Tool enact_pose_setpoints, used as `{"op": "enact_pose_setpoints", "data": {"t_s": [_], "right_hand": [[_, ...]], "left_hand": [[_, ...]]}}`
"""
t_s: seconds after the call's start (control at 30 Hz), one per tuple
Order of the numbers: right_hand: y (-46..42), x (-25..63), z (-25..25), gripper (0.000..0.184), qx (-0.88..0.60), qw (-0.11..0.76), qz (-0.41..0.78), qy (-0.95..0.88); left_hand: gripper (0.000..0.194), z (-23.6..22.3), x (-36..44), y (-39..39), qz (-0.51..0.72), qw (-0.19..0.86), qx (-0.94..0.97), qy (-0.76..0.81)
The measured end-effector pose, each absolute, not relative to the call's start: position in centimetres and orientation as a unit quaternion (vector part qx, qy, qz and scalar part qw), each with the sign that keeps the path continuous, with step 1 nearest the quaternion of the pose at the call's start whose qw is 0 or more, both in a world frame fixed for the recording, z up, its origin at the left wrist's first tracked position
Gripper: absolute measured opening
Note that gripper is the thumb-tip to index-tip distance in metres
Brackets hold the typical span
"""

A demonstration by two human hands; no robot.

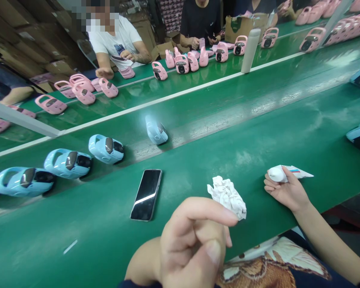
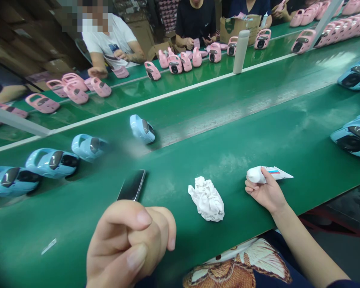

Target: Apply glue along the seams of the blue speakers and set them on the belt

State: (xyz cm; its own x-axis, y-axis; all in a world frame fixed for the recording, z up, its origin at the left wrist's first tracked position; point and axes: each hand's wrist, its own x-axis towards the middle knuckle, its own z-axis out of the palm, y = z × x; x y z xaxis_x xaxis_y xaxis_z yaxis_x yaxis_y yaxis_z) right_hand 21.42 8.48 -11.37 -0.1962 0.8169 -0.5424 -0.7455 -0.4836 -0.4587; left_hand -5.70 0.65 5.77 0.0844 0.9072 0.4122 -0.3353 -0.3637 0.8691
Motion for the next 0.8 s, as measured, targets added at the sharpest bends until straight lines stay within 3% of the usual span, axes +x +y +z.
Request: {"op": "enact_pose_setpoints", "data": {"t_s": [0.8], "right_hand": [[8.67, 21.65, -11.72, 0.026, -0.376, 0.5, 0.778, -0.06]], "left_hand": [[0.028, 5.38, -5.15, 0.2, 0.633, 0.476, 0.542, 0.282]]}}
